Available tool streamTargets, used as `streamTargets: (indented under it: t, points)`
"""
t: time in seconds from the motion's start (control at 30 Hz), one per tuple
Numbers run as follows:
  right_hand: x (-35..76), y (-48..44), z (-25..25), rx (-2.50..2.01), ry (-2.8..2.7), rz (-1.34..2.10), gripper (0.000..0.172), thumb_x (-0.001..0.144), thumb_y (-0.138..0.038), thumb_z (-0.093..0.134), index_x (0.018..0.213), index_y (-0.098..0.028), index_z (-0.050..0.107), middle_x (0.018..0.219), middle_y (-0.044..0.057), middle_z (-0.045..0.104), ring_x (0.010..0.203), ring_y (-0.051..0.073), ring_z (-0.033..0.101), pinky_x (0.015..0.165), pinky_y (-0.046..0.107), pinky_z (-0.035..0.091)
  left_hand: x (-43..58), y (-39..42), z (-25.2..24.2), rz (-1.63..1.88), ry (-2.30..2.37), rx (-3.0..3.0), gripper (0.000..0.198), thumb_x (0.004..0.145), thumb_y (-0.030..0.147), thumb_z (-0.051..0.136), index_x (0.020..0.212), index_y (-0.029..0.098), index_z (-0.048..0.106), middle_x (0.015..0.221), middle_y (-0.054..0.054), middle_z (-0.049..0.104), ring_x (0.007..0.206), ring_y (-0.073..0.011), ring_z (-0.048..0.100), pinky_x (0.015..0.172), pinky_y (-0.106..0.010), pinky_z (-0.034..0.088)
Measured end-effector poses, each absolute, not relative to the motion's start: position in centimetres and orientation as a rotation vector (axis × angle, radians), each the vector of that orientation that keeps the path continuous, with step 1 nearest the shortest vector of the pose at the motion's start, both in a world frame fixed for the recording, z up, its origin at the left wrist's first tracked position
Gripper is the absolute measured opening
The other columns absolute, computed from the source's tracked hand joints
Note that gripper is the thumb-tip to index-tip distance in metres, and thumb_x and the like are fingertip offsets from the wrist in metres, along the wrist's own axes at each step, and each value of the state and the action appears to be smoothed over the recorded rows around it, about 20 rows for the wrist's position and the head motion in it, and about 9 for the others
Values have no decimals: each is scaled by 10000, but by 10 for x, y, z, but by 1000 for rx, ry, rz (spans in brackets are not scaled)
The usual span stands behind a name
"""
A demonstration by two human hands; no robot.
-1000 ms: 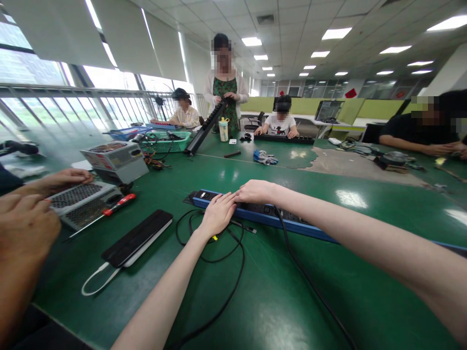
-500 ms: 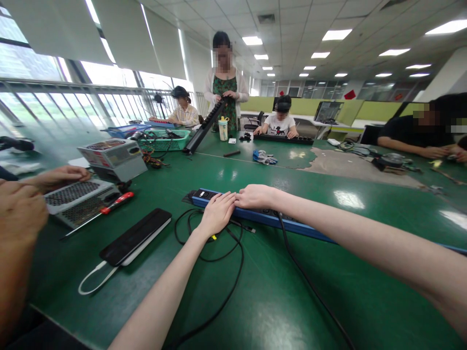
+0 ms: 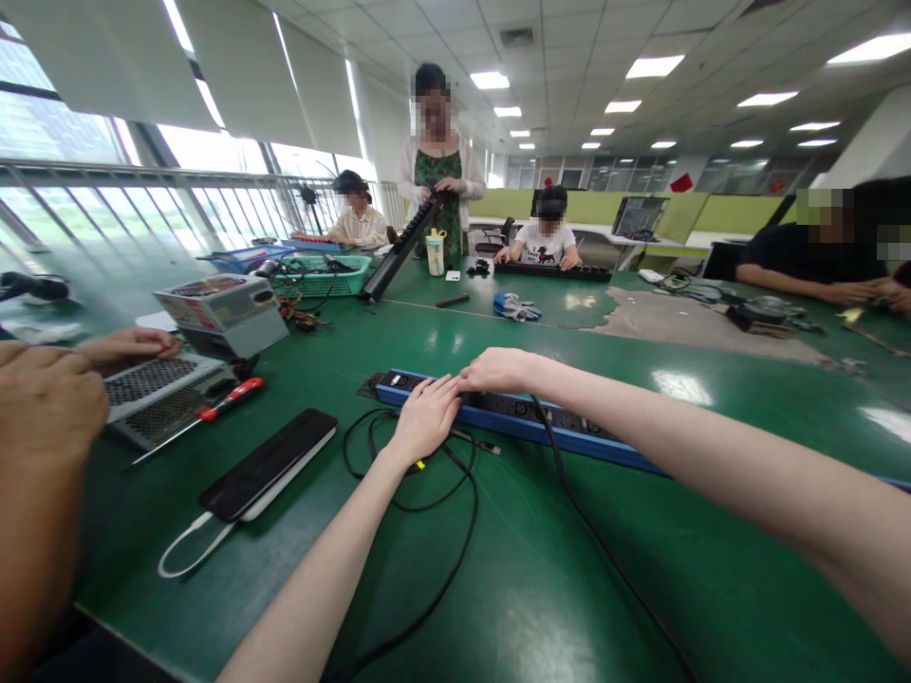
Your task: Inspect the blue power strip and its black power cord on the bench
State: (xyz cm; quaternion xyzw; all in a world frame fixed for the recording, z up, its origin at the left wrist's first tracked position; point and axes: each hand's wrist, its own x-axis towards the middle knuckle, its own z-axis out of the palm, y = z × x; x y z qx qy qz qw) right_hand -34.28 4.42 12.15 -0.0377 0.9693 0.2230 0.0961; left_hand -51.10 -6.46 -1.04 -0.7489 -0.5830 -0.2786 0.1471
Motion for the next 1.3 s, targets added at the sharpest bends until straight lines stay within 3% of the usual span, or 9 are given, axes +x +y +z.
streamTargets:
  t: [0.47, 0.83, 1.13, 1.3]
  points:
    - [-323, 38, 127, -36, 2945, 683, 258, 1056, -198, 460, 1271, -203, 602, 1085, 86, 690, 931, 173, 675, 611, 242, 399, -513, -66, -13, -812, -1674, -2157, 462, 1057, 327, 342, 1467, 286, 552, 1539, -11, 527, 1461, -202, 446, 1263, -457, 281]
    - [-324, 39, 122, 6, 2983, 661, 187, 1026, -158, 513, 1170, -192, 628, 1092, 76, 679, 916, 170, 653, 606, 248, 368, -517, -63, -16, -816, -1657, -2148, 476, 1065, 334, 336, 1505, 283, 513, 1534, 8, 531, 1458, -189, 449, 1250, -449, 302]
    - [-291, 30, 173, 5, 3006, 697, 166, 1019, -122, 491, 1098, -194, 619, 1016, 60, 648, 850, 150, 590, 587, 251, 302, -516, -65, -12, -839, -1662, -2162, 481, 1068, 350, 333, 1514, 285, 502, 1531, 3, 534, 1455, -191, 454, 1243, -447, 300]
    - [-274, 35, 157, -9, 2981, 636, 130, 1008, -134, 528, 1056, -209, 622, 995, 41, 647, 906, 158, 592, 572, 260, 288, -515, -66, -13, -853, -1663, -2167, 487, 1070, 357, 326, 1522, 277, 489, 1534, -2, 533, 1455, -189, 452, 1241, -447, 296]
